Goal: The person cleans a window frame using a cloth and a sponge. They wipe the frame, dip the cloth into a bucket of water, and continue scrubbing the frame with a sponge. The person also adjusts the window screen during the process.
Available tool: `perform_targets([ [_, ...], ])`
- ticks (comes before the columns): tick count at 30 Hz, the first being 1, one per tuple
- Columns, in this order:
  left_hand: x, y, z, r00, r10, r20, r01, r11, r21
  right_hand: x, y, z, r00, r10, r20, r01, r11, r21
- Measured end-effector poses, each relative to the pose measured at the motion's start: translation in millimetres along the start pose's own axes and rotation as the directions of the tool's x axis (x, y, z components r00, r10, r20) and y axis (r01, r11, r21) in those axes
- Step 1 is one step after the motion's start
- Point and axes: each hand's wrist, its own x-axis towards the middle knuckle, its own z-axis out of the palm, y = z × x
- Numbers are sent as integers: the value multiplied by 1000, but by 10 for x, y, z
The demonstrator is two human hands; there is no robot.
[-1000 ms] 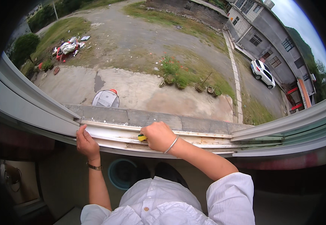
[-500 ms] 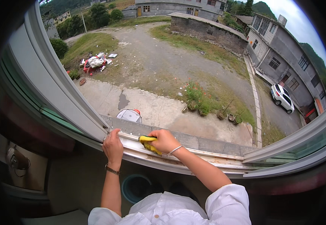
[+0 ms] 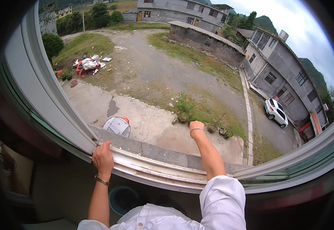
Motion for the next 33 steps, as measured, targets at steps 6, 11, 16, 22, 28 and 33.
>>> perform_targets([
  [6, 117, -112, -62, 1000, 2, -13, -1, 999, 37, -182, 142, 32, 999, 9, -41, 21, 747, 665],
  [11, 80, -113, -69, 1000, -2, 7, 2, 998, 64, -717, -130, -390, 977, -211, -36, 85, 227, 970],
  [16, 68, -165, -58, 1000, 12, 2, -12, 996, 84, -1586, -710, -1079, 849, -466, -251, 342, 122, 932],
  [22, 91, -135, -61, 1000, 24, -8, -23, 998, 57, -1982, -1312, -1103, 650, -621, -438, 689, 239, 684],
  [28, 100, -123, -46, 1000, 27, 10, -28, 995, 97, -2082, -1511, -851, 596, -738, -318, 743, 355, 568],
  [33, 66, -166, -15, 1000, -1, 25, -2, 994, 113, -2045, -1346, -986, 500, -842, -203, 784, 341, 518],
])
